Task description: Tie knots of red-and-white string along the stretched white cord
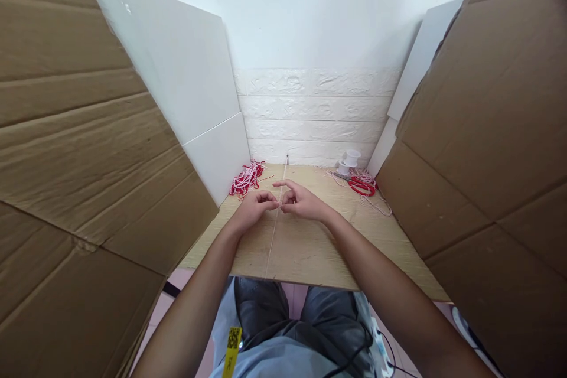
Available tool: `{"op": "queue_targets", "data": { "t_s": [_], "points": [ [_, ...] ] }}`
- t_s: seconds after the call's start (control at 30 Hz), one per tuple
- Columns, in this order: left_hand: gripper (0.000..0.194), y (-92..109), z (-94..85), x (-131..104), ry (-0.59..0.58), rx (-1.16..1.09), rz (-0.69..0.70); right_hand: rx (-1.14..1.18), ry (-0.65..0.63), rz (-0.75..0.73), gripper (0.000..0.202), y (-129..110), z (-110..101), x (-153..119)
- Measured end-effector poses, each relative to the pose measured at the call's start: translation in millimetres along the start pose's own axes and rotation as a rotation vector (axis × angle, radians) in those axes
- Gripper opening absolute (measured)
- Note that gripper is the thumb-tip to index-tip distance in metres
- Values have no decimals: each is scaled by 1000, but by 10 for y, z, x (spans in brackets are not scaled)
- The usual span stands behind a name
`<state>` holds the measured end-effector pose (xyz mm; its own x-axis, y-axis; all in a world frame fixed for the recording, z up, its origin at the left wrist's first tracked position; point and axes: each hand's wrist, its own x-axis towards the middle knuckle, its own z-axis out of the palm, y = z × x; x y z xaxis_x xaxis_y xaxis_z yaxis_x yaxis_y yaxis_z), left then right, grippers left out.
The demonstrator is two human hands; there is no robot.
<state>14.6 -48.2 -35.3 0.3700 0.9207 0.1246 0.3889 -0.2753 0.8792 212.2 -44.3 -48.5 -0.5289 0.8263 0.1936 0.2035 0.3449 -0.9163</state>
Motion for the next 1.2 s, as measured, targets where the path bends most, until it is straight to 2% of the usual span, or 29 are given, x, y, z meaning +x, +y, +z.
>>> {"op": "queue_targets", "data": {
  "t_s": [0.13, 0.27, 0.43, 0.57, 0.7, 0.93, 1.07, 1.2],
  "points": [
    [27, 7, -25, -18, -68, 2, -30, 21, -120, 79, 66, 77, -135, -7],
    [37, -20, -16, -26, -57, 52, -52, -126, -138, 159, 51, 98, -198, -19],
    [28, -33, -7, -34, -94, 142, -42, -483, 45, 176, 24, 111, -184, -18],
    [18, -21, -5, -43, -117, 198, -55, -662, 135, 88, 13, 142, -177, 3],
    [13, -10, -9, -47, -157, 213, -32, -710, 187, 49, 10, 141, -169, 14],
    [15, -21, -14, -50, -198, 207, -16, -679, 115, 77, 17, 181, -85, 2],
    [16, -33, -9, -49, -195, 194, -27, -690, 104, 113, 10, 205, -29, 9],
    [14, -34, 0, -42, -176, 218, -22, -697, 96, 81, 5, 174, -19, 19]
  ]
}}
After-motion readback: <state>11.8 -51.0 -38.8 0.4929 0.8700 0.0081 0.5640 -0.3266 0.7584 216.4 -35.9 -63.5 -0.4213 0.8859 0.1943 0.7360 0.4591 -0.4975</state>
